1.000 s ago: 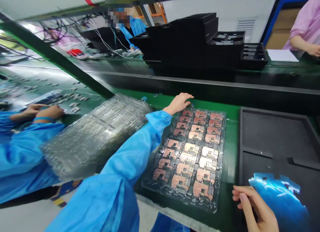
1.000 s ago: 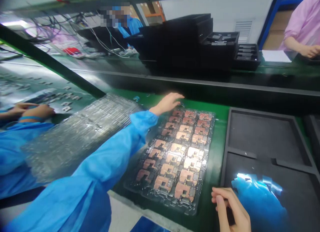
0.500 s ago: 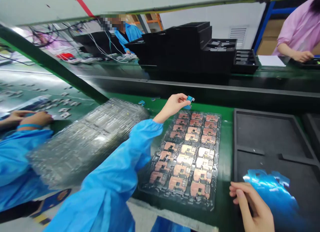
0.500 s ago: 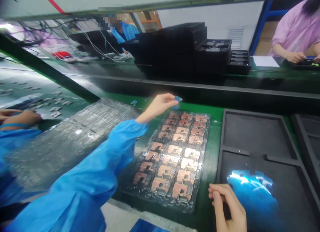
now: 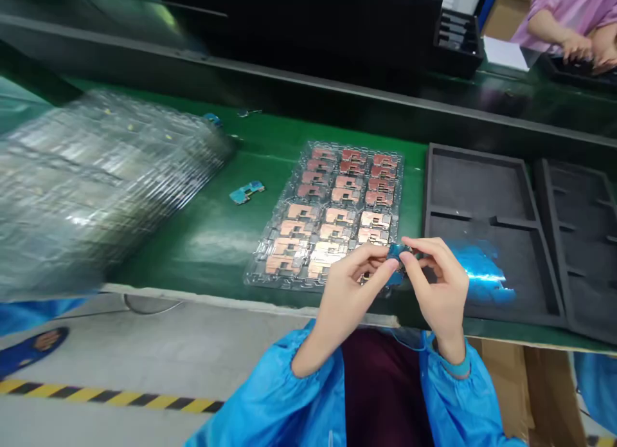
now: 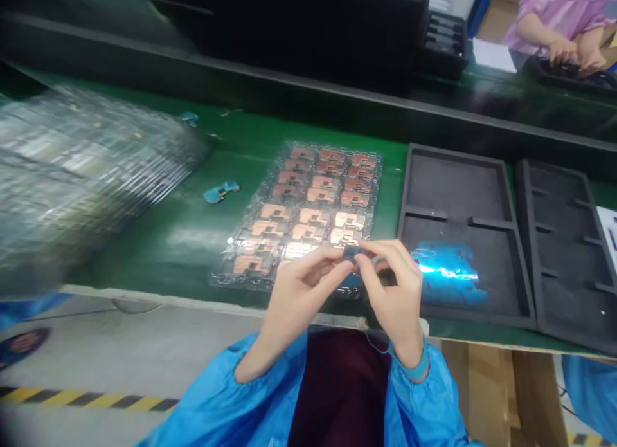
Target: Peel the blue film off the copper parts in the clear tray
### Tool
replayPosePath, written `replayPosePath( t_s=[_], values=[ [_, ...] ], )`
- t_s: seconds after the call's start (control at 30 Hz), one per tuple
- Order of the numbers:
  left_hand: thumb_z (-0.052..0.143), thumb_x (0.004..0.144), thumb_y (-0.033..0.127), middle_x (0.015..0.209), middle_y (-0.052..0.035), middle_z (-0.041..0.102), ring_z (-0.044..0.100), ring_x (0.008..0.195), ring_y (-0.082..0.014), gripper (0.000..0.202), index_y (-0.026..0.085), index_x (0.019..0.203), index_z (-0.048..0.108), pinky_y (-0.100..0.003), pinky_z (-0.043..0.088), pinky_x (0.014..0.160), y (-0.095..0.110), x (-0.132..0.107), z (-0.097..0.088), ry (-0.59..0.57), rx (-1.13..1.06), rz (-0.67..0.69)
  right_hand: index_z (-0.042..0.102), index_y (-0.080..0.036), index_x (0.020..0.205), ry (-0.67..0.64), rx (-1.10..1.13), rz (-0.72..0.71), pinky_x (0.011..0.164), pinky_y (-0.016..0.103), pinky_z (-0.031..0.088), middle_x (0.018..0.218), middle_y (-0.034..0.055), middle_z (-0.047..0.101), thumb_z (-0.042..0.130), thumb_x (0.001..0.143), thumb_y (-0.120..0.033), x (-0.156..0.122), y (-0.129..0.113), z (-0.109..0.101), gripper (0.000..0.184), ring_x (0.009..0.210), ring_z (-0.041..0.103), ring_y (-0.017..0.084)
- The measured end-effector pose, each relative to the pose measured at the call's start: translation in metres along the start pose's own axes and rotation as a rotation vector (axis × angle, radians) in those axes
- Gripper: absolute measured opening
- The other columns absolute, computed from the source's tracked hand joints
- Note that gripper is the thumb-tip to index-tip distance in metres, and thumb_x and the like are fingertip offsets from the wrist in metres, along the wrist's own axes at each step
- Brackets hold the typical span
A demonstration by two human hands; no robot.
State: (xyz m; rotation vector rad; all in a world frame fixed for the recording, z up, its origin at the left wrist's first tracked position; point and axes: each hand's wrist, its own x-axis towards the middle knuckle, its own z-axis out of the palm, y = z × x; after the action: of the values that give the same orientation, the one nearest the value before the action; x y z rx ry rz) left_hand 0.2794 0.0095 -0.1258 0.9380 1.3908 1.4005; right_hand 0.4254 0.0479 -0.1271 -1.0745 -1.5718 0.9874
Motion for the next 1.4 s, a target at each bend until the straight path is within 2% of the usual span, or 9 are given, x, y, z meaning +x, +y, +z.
replayPosePath(
  t_s=[0.23, 0.4, 0.5, 0.67, 0.77, 0.87, 1.03, 1.17, 1.4],
  values=[
    [0.076, 0.094, 0.023, 0.087, -0.0034, 0.076, 0.071, 0.083, -0.0177, 0.007, 0.020, 0.090, 0.081, -0.026, 0.056, 0.075, -0.003, -0.015, -0.001, 0.012, 0.094, 0.133, 0.079, -0.024, 0.091, 0.024, 0.227, 0.129, 0.059, 0.022, 0.057, 0.091, 0.0003, 0.074, 0.080, 0.093, -0.023, -0.010, -0.006, 0.000, 0.003, 0.071, 0.068, 0.013],
    [0.078, 0.091, 0.017, 0.083, -0.0004, 0.076, 0.069, 0.078, -0.0150, 0.006, 0.021, 0.087, 0.080, -0.024, 0.055, 0.073, -0.011, -0.019, 0.008, 0.114, 0.111, 0.277, 0.076, -0.022, 0.088, 0.200, 0.220, 0.080, 0.054, 0.023, 0.053, 0.088, 0.0000, 0.072, 0.074, 0.099, -0.025, -0.017, 0.000, 0.019, 0.011, 0.067, 0.065, 0.012],
    [0.078, 0.089, 0.014, 0.077, 0.0015, 0.073, 0.067, 0.072, -0.0135, 0.008, 0.021, 0.086, 0.079, -0.023, 0.055, 0.069, -0.015, -0.021, 0.015, 0.155, 0.098, 0.312, 0.076, -0.023, 0.091, 0.250, 0.140, -0.035, 0.057, 0.026, 0.054, 0.088, 0.0011, 0.072, 0.071, 0.103, -0.025, -0.017, 0.007, 0.021, 0.013, 0.075, 0.069, 0.016],
    [0.076, 0.091, 0.014, 0.074, 0.0020, 0.070, 0.064, 0.067, -0.0120, 0.009, 0.020, 0.085, 0.079, -0.022, 0.054, 0.067, -0.015, -0.017, 0.015, 0.174, 0.146, 0.340, 0.079, -0.028, 0.116, 0.084, -0.229, -0.409, 0.082, 0.037, 0.061, 0.107, 0.0056, 0.075, 0.072, 0.103, -0.015, -0.006, 0.008, 0.001, 0.020, 0.100, 0.070, 0.022],
    [0.077, 0.092, 0.015, 0.080, 0.0003, 0.074, 0.067, 0.072, -0.0128, 0.009, 0.021, 0.094, 0.084, -0.022, 0.056, 0.070, -0.012, -0.016, 0.011, 0.147, 0.145, 0.346, 0.079, -0.029, 0.119, 0.127, -0.443, -0.603, 0.086, 0.040, 0.061, 0.103, 0.0054, 0.075, 0.076, 0.100, -0.009, -0.002, 0.006, -0.006, 0.028, 0.099, 0.068, 0.023],
    [0.076, 0.093, 0.017, 0.095, -0.0033, 0.080, 0.073, 0.087, -0.0162, 0.017, 0.023, 0.104, 0.087, -0.024, 0.059, 0.079, -0.009, -0.020, 0.007, 0.108, 0.066, 0.283, 0.077, -0.028, 0.122, 0.190, -0.550, -0.715, 0.084, 0.036, 0.061, 0.096, 0.0041, 0.075, 0.077, 0.096, -0.004, -0.006, 0.010, -0.007, 0.035, 0.094, 0.068, 0.021],
    [0.087, 0.086, 0.028, 0.100, -0.0049, 0.082, 0.076, 0.097, -0.0201, 0.013, 0.023, 0.098, 0.089, -0.027, 0.063, 0.085, -0.012, -0.026, 0.003, 0.082, -0.202, 0.013, 0.073, -0.023, 0.135, 0.156, -0.732, -0.862, 0.087, 0.033, 0.063, 0.098, 0.0043, 0.077, 0.073, 0.100, -0.007, -0.019, 0.023, -0.014, 0.039, 0.095, 0.072, 0.020],
    [0.101, 0.072, 0.039, 0.092, -0.0029, 0.082, 0.073, 0.083, -0.0145, 0.033, 0.022, 0.098, 0.088, -0.023, 0.061, 0.079, -0.012, -0.021, 0.001, 0.101, -0.455, -0.228, 0.074, -0.019, 0.132, 0.088, -0.706, -0.870, 0.089, 0.033, 0.064, 0.101, 0.0057, 0.078, 0.071, 0.101, -0.007, -0.022, 0.020, -0.018, 0.033, 0.098, 0.074, 0.021],
    [0.104, 0.070, 0.038, 0.084, -0.0011, 0.077, 0.070, 0.077, -0.0126, 0.035, 0.017, 0.087, 0.081, -0.022, 0.059, 0.071, -0.002, -0.006, -0.004, -0.079, -0.779, -0.408, 0.073, -0.017, 0.113, 0.135, -0.593, -0.910, 0.091, 0.031, 0.067, 0.104, 0.0071, 0.079, 0.066, 0.103, -0.008, -0.018, 0.008, -0.010, 0.015, 0.103, 0.078, 0.019]
  ],
)
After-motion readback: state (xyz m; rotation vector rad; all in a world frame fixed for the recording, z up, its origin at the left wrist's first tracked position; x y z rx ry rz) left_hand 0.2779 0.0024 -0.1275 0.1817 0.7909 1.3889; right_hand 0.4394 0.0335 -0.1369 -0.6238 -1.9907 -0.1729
